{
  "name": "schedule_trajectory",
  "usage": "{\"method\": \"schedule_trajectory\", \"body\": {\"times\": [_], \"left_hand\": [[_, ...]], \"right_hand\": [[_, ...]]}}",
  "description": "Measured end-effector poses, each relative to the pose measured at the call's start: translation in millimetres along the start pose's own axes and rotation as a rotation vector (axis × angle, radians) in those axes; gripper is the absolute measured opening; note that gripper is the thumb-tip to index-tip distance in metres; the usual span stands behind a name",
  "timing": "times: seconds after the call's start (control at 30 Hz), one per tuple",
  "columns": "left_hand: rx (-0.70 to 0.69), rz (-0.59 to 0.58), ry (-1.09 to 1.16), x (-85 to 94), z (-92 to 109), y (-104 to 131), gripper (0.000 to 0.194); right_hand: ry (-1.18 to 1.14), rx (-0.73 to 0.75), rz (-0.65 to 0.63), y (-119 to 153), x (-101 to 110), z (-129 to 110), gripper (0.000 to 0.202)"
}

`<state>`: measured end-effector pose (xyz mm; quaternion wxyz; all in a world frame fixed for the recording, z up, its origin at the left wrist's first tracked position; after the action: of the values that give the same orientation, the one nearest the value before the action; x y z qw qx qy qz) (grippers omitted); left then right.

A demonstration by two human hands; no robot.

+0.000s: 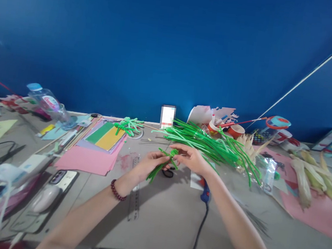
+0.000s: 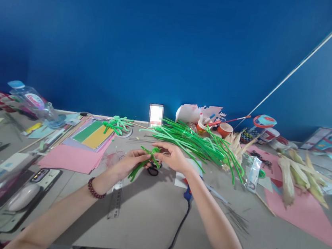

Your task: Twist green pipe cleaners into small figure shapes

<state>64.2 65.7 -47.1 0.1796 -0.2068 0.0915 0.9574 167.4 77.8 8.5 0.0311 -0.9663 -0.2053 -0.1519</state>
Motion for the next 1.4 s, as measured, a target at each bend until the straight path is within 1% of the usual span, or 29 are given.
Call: {"method": "schedule_trajectory", "body": {"times": [0.1, 0.27, 0.33, 0.43, 0.5, 0.6, 0.67, 0.8, 0.87, 0.93, 1.0, 1.1, 1.2, 1.4], "left_hand": [[-0.006, -0.029, -0.034, -2.7, 0, 1, 0.025], [-0.021, 0.02, -0.049, -0.5, 1, 1, 0.029], [-0.023, 0.021, -0.054, -1.0, 2, 1, 0.032], [0.032, -0.034, -0.084, -5.8, -3, 3, 0.037], [0.063, -0.078, -0.124, -9.4, -5, 4, 0.037], [0.063, -0.102, -0.199, -11.5, -5, 6, 0.037], [0.045, -0.095, -0.234, -11.3, -4, 6, 0.037], [-0.018, -0.054, -0.228, -7.9, 2, 3, 0.036], [-0.051, -0.042, -0.22, -6.0, 4, 1, 0.037], [-0.071, -0.05, -0.217, -6.4, 5, 1, 0.039], [-0.079, -0.056, -0.216, -7.5, 5, 1, 0.039], [-0.082, -0.044, -0.218, -8.2, 4, 2, 0.039], [-0.093, -0.057, -0.225, -10.6, 4, 3, 0.041], [-0.128, -0.08, -0.211, -10.3, -2, 0, 0.044]], "right_hand": [[-0.028, -0.043, -0.01, -1, -2, 4, 0.032], [-0.044, -0.055, 0.072, -4, 3, 11, 0.028], [-0.029, -0.052, 0.099, -5, 5, 12, 0.028], [-0.009, -0.021, 0.177, -4, 15, 7, 0.029], [-0.029, 0.0, 0.232, -3, 21, 4, 0.032], [-0.123, 0.007, 0.253, -4, 25, 6, 0.036], [-0.175, 0.001, 0.232, -6, 23, 11, 0.038], [-0.194, -0.043, 0.187, -12, 16, 26, 0.045], [-0.203, -0.1, 0.159, -14, 9, 35, 0.042], [-0.231, -0.155, 0.11, -14, -2, 41, 0.036], [-0.3, -0.183, 0.079, -13, -13, 42, 0.033], [-0.417, -0.198, 0.085, -11, -22, 41, 0.031], [-0.446, -0.177, 0.098, -10, -23, 38, 0.029], [-0.416, -0.126, 0.157, -8, -16, 35, 0.027]]}}
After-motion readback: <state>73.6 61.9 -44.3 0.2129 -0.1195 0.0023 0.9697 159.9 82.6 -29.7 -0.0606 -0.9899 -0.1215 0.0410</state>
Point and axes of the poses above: each hand's wrist, its own y-axis away from the middle knuckle, its own x-axis out of the back of the hand, z = x × y, the point moved 10 cm from there along -y, towards the middle knuckle, and after that the axes turned 8 degrees about -x, right-handed, at the moved point
